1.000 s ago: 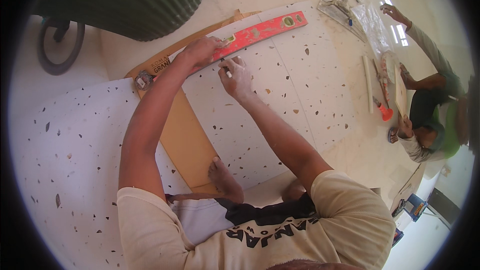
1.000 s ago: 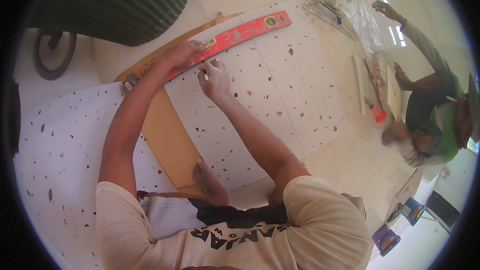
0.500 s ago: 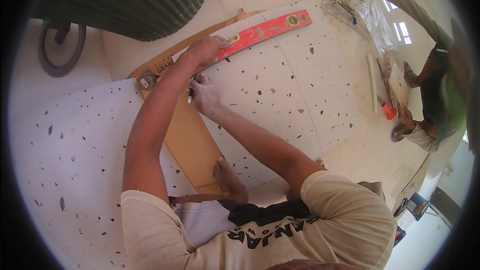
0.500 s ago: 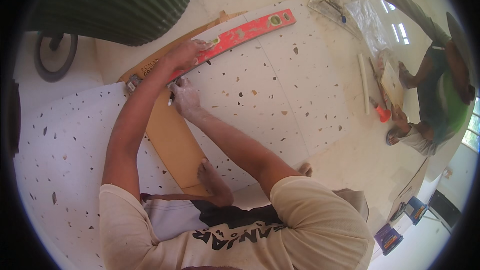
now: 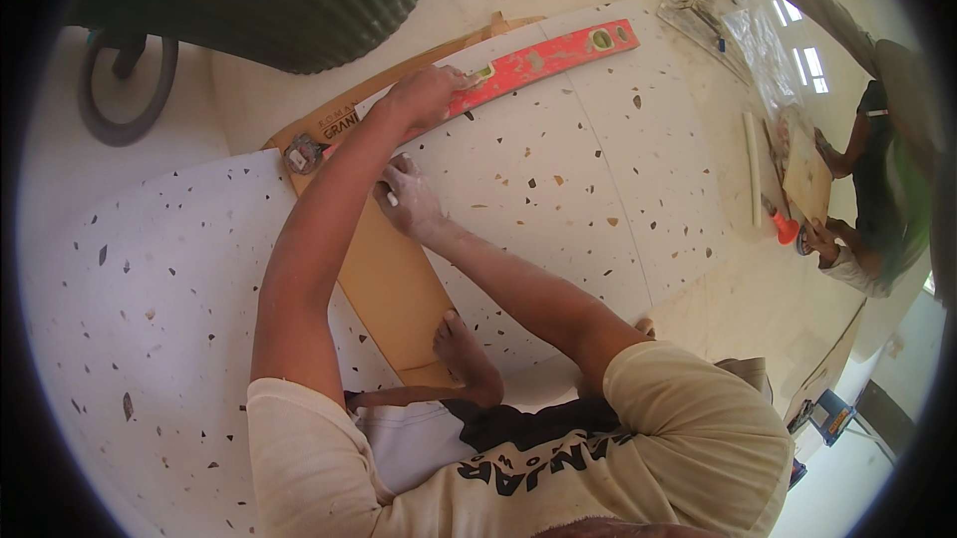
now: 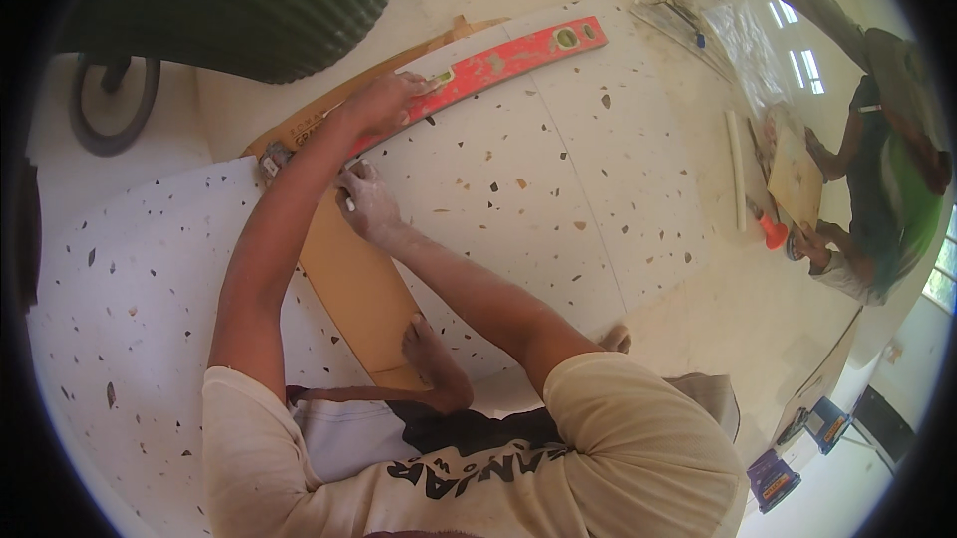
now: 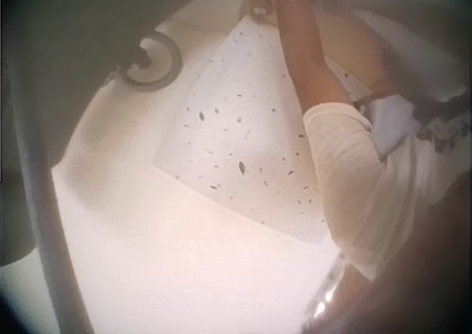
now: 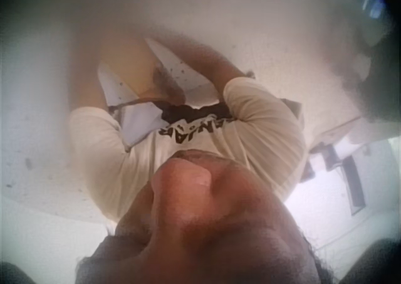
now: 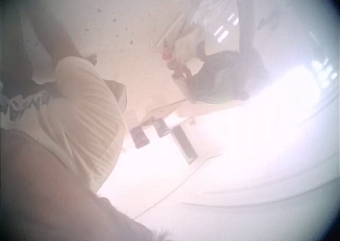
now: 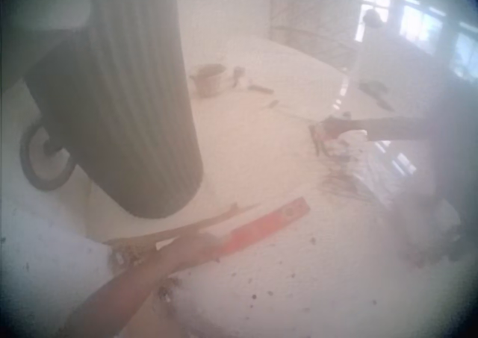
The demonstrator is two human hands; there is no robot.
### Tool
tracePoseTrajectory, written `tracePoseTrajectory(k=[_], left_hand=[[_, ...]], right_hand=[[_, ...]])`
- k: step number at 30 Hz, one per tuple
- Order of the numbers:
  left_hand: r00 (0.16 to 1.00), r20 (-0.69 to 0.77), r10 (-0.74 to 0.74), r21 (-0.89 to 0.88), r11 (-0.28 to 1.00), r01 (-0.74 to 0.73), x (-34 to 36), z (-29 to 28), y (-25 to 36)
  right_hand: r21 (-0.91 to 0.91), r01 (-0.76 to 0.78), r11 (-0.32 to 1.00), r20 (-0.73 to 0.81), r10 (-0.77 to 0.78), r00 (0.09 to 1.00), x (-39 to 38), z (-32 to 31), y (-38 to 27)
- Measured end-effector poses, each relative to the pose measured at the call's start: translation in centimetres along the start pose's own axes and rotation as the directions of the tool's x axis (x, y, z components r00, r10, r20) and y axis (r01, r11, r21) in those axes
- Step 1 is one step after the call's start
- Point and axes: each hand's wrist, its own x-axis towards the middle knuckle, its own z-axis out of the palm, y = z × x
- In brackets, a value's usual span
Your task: The person measures and marks a large white terrazzo tile using a red spirit level and a black marker. They also use a tape measure to measure a gap in the floor and transfer those measurements to the tile to prepare it for cutting.
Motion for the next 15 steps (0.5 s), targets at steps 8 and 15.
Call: tracePoseTrajectory(k=[8,15], left_hand=[[1.0,0.027,-0.016,-0.006,1.0,0.016,-0.1,-0.2,0.2],[0.999,0.036,-0.02,-0.018,1.0,0.02,-0.1,-0.3,0.3]], right_hand=[[0.014,0.018,1.0,0.001,-0.019,1.0,0.4,-1.0,1.7],[-0.018,0.012,1.0,-0.045,-0.013,0.999,0.9,-1.2,1.2]])
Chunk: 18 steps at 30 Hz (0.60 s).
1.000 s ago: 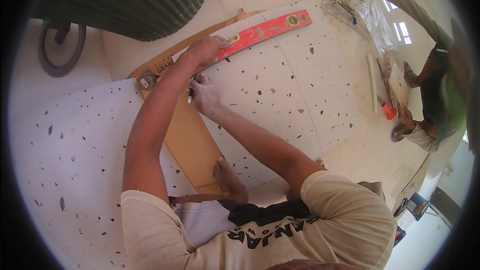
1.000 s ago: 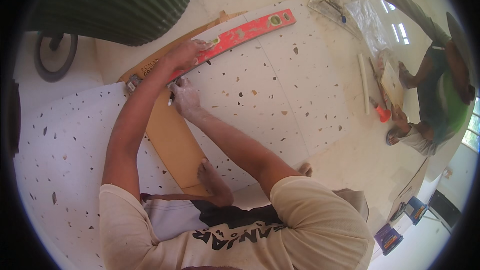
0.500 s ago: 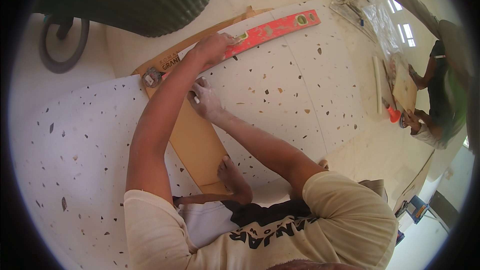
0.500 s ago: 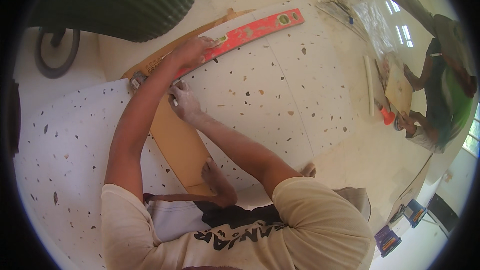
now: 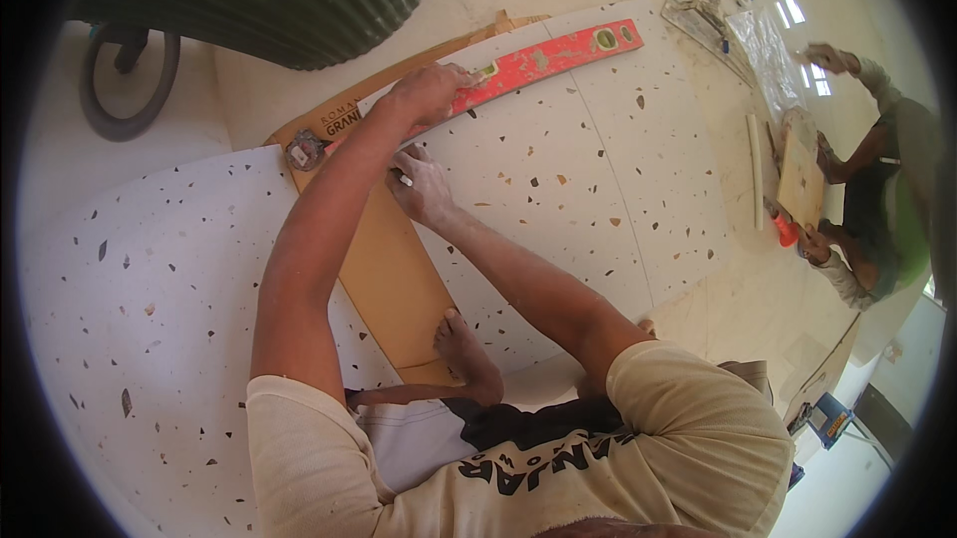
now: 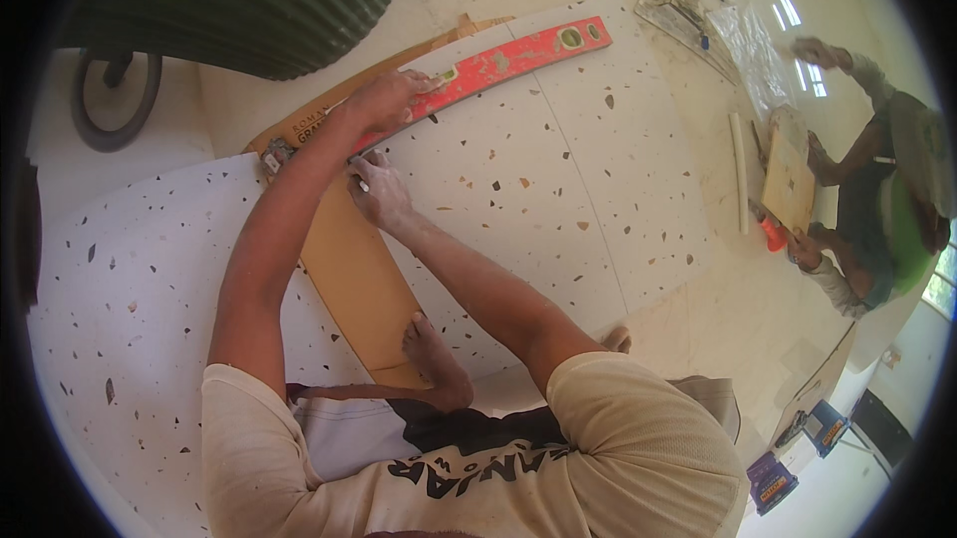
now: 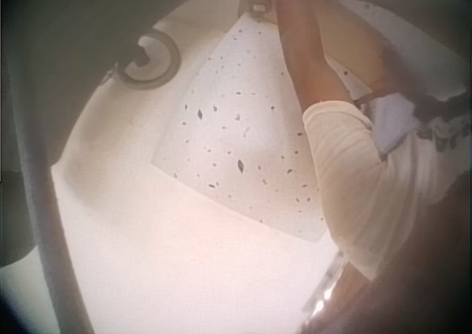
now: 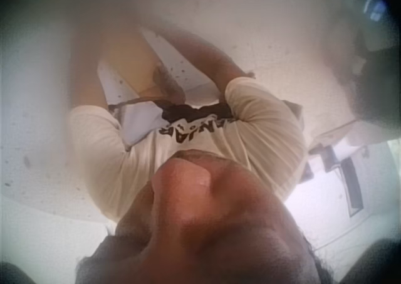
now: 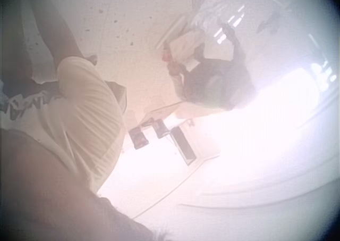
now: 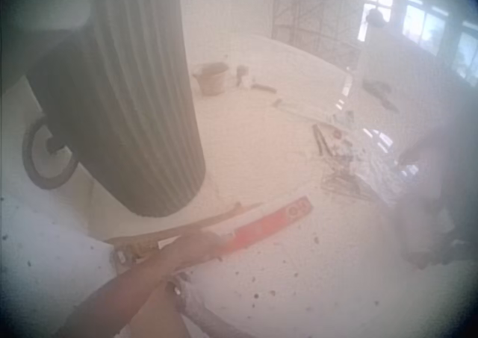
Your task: The person measures and marks a large white terrazzo tile using a red spirit level and a black marker. They also use a tape measure to measure a gap in the floor and transfer those measurements to the tile to prepare it for cutting.
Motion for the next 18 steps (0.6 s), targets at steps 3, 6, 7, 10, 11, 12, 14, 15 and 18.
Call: tracePoseTrajectory(k=[3,6,7,10,11,12,14,15,18], left_hand=[[1.0,0.001,0.0,0.003,1.0,0.0,0.0,-0.1,0.2],[0.997,-0.069,0.034,0.023,0.999,-0.033,-0.1,0.8,-0.8],[0.993,-0.104,0.053,0.031,0.998,-0.05,-0.1,1.3,-1.2],[0.997,-0.071,0.019,0.05,0.999,-0.016,0.2,0.8,-0.4],[0.998,-0.055,0.019,0.031,0.999,-0.017,0.4,0.8,-0.4],[0.999,-0.039,0.019,0.012,1.0,-0.019,0.4,0.8,-0.6],[0.999,-0.027,0.025,-0.007,1.0,-0.025,0.6,1.0,-1.0],[0.999,-0.03,0.03,-0.006,1.0,-0.03,0.6,1.2,-1.3],[0.999,-0.026,0.024,0.01,1.0,-0.024,0.8,1.0,-0.9]], right_hand=[[0.008,-0.015,1.0,-0.075,0.015,0.997,0.6,-0.6,0.5],[0.036,-0.079,0.996,-0.09,0.082,0.993,0.6,-1.9,0.7],[0.019,-0.085,0.996,-0.098,0.087,0.991,0.7,-2.2,0.5],[-0.009,-0.087,0.996,-0.103,0.085,0.991,0.9,-3.0,0.8],[0.002,-0.068,0.998,-0.082,0.068,0.994,0.9,-3.3,0.8],[0.013,-0.051,0.999,-0.063,0.051,0.997,0.9,-3.6,0.7],[0.009,-0.031,0.999,-0.014,0.031,0.999,1.0,-3.6,0.5],[0.007,-0.022,1.0,0.01,0.022,1.0,1.0,-3.7,0.4],[0.016,0.035,0.999,-0.047,-0.035,0.998,1.2,-5.3,0.6]])
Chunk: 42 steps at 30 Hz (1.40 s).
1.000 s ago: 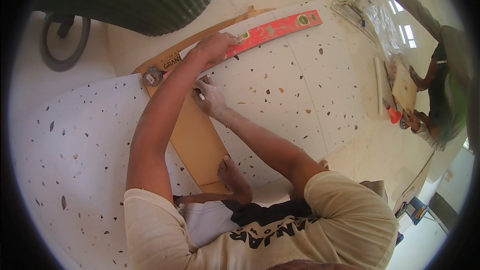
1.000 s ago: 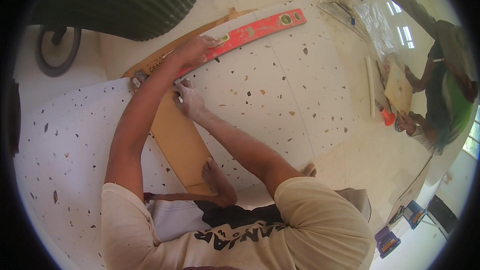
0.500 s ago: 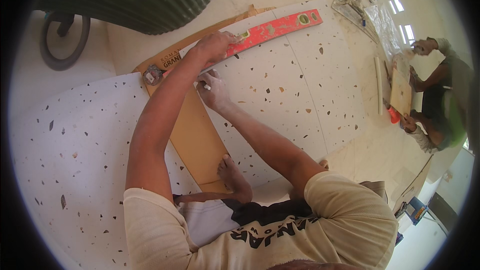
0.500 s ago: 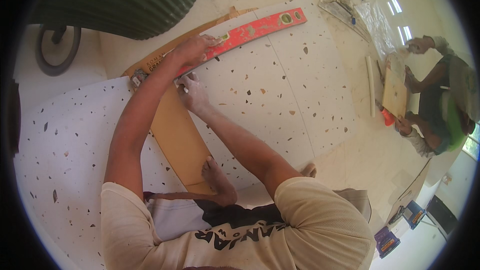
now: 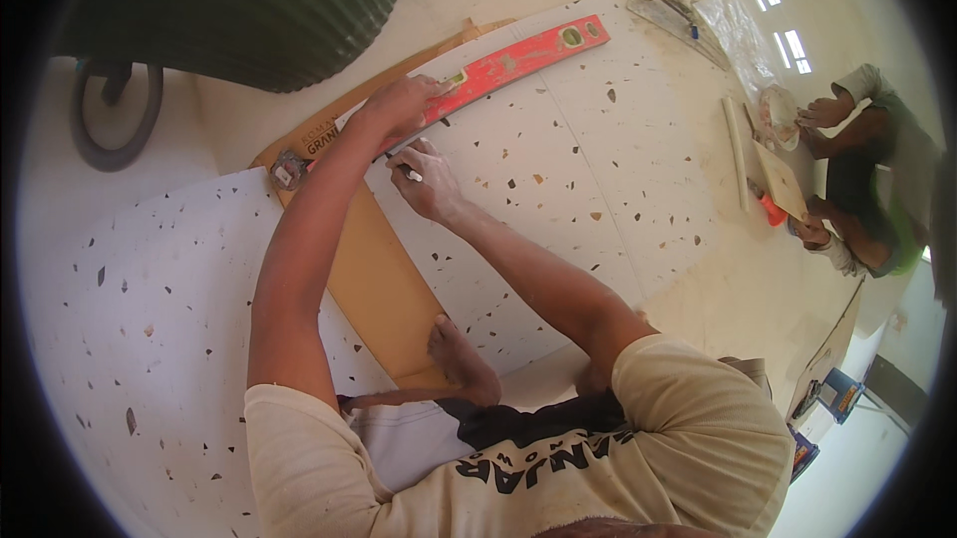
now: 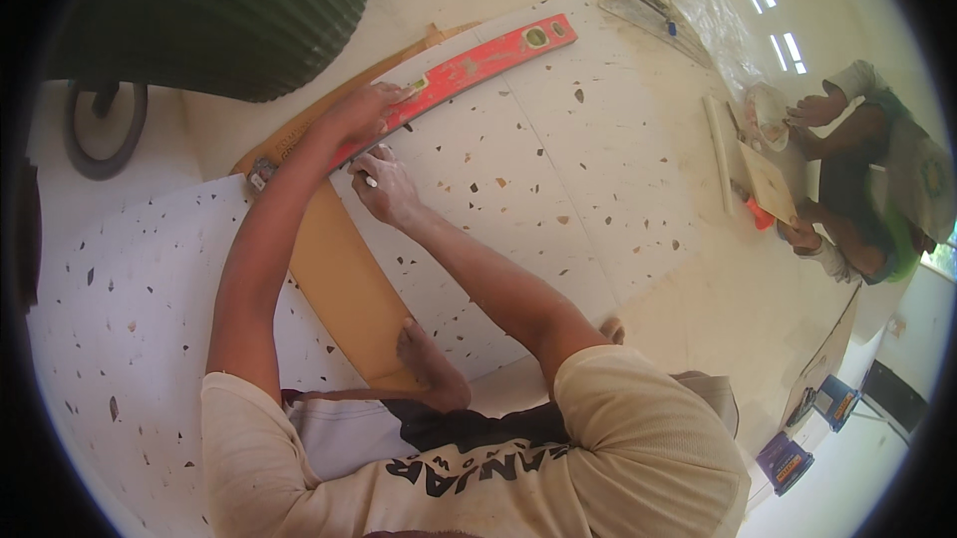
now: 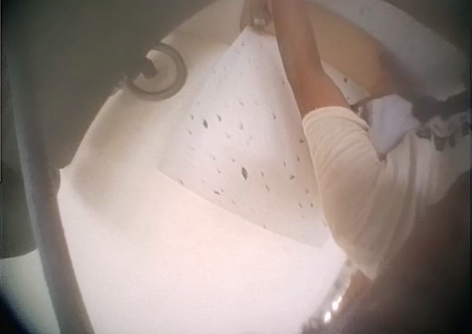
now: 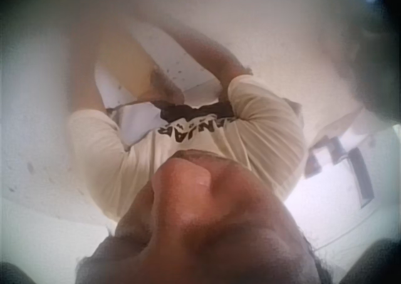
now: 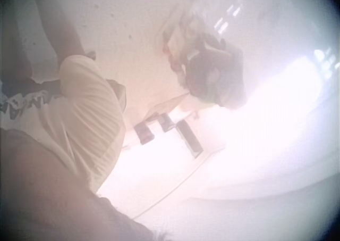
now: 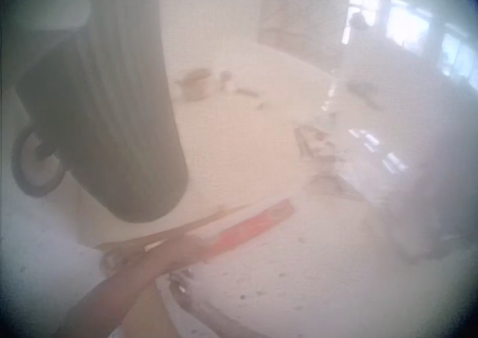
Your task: The person measures and marks a large white terrazzo tile using a red spirit level and a black marker. They also use a tape measure to measure a gap in the floor and transfer those measurements to the tile to prepare it for cutting.
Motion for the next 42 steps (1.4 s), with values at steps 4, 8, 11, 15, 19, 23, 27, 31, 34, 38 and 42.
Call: tracePoseTrajectory(k=[4,8,11,15,19,23,27,31,34,38,42], left_hand=[[0.996,-0.044,0.073,-0.036,0.997,-0.075,-0.7,0.1,-1.2],[0.998,-0.062,-0.004,-0.088,0.996,-0.001,-0.9,-0.4,1.9],[0.989,-0.145,0.002,-0.008,1.0,-0.003,-1.6,0.1,1.9],[0.964,-0.261,-0.052,-0.083,0.996,0.031,-1.7,0.2,2.1],[0.883,-0.463,0.082,-0.015,0.995,-0.101,-0.6,-0.4,0.1],[0.851,-0.511,0.123,0.051,0.992,-0.113,2.1,-1.8,0.1],[0.821,-0.558,0.123,0.096,0.992,-0.083,3.0,-0.6,-4.0],[0.872,-0.488,-0.044,-0.054,0.998,0.02,3.3,-1.7,-3.6],[0.869,-0.49,-0.066,-0.061,0.997,0.042,3.4,-2.3,-4.4],[0.867,-0.487,-0.103,-0.134,0.99,0.042,3.6,-2.8,-4.2],[0.868,-0.479,-0.132,-0.158,0.985,0.062,3.7,-2.6,-4.4]], right_hand=[[-0.005,-0.003,1.0,0.065,0.003,0.998,0.6,-5.9,-0.7],[-0.08,-0.062,0.995,0.078,0.069,0.995,1.2,-15.3,1.1],[-0.133,-0.265,0.955,0.168,0.285,0.944,1.3,-23.0,0.1],[-0.464,-0.308,0.831,0.208,0.44,0.873,-1.1,-33.1,-3.0],[-0.575,-0.48,0.663,0.169,0.67,0.723,-6.1,-40.2,-4.7],[-0.533,-0.602,0.595,0.04,0.728,0.684,-14.5,-45.8,-0.9],[-0.696,-0.47,0.543,-0.104,0.572,0.814,-20.5,-47.4,3.6],[-0.692,-0.642,0.33,-0.222,0.749,0.624,-23.4,-46.4,3.3],[-0.649,-0.692,0.315,-0.24,0.779,0.579,-24.4,-46.3,3.6],[-0.575,-0.766,0.287,-0.313,0.788,0.53,-25.1,-46.2,3.6],[-0.485,-0.841,0.239,-0.4,0.794,0.457,-26.7,-46.9,5.2]])
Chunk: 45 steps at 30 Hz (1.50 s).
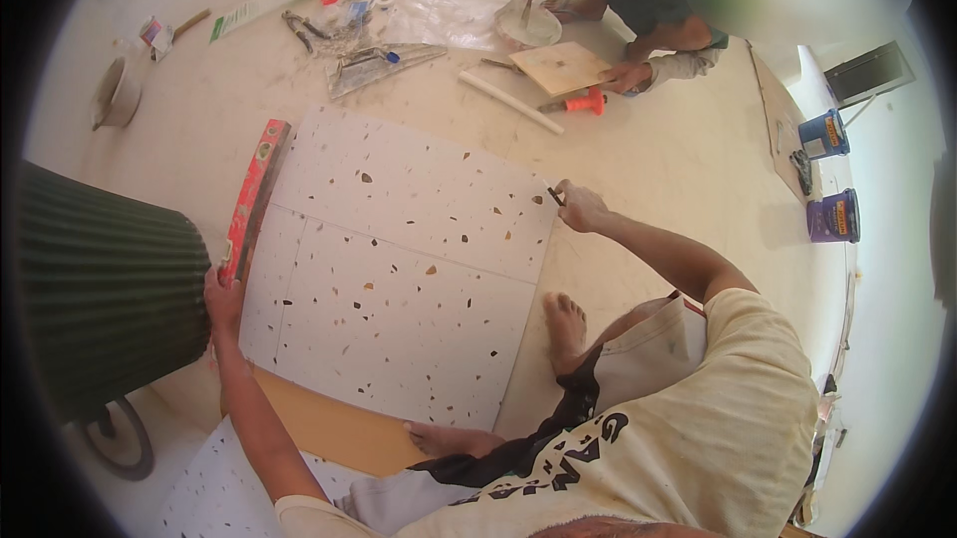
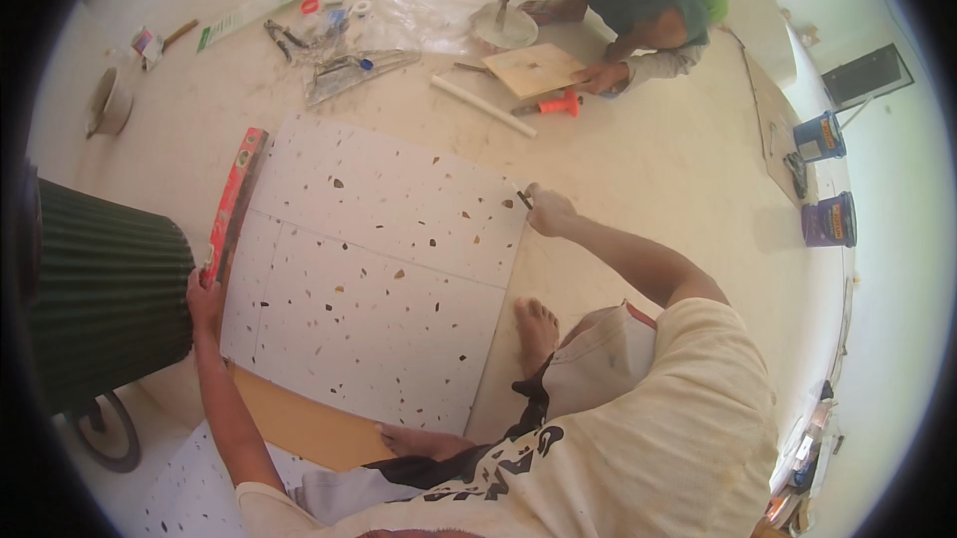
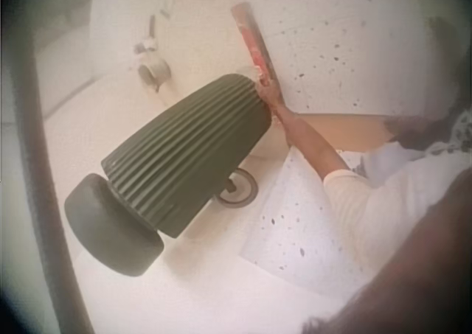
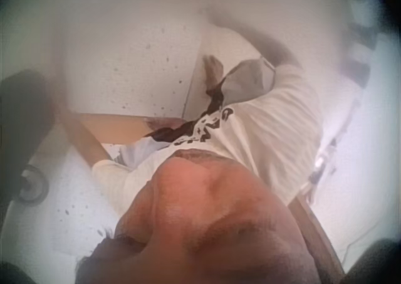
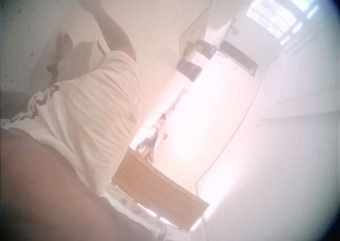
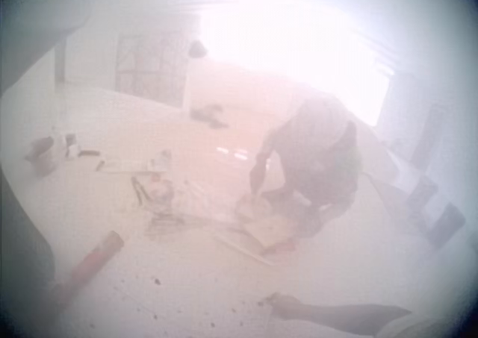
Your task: The person measures and marks a large white terrazzo tile using a red spirit level and a black marker. They also use a tape measure to measure a gap in the floor and transfer those measurements to the tile to prepare it for cutting.
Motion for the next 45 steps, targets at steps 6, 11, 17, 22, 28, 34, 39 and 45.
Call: tracePoseTrajectory(k=[6,11,17,22,28,34,39,45], left_hand=[[1.0,-0.019,0.004,0.119,0.993,-0.001,-0.2,-0.1,-0.6],[1.0,0.0,-0.021,0.15,0.988,0.02,-1.3,-0.8,0.2],[0.973,-0.195,-0.126,0.048,0.989,0.137,-3.6,-0.9,2.0],[0.855,-0.143,-0.498,-0.35,0.834,0.427,-12.1,1.1,3.3],[0.544,0.015,-0.839,-0.372,0.5,0.782,-27.6,5.5,6.9],[0.298,0.527,-0.796,-0.515,-0.021,0.857,-35.0,8.6,13.2],[0.251,0.547,-0.798,-0.482,-0.055,0.874,-33.7,8.2,17.1],[0.22,0.632,-0.743,-0.56,-0.241,0.793,-31.9,8.3,15.8]], right_hand=[[0.035,-0.007,0.999,-0.095,0.011,0.995,1.0,0.9,1.5],[0.027,-0.016,1.0,-0.131,0.019,0.991,2.2,0.6,2.6],[-0.042,-0.095,0.995,-0.186,0.085,0.979,3.6,1.1,4.4],[-0.056,-0.041,0.998,-0.275,0.024,0.961,3.9,0.5,2.9],[-0.097,0.204,0.974,-0.316,-0.225,0.922,5.6,0.8,-0.8],[-0.101,0.302,0.948,-0.335,-0.318,0.887,8.0,1.8,-4.0],[-0.114,0.273,0.955,-0.222,-0.293,0.93,7.8,1.5,-6.5],[-0.047,0.247,0.968,-0.404,-0.245,0.881,9.2,2.3,-6.4]])
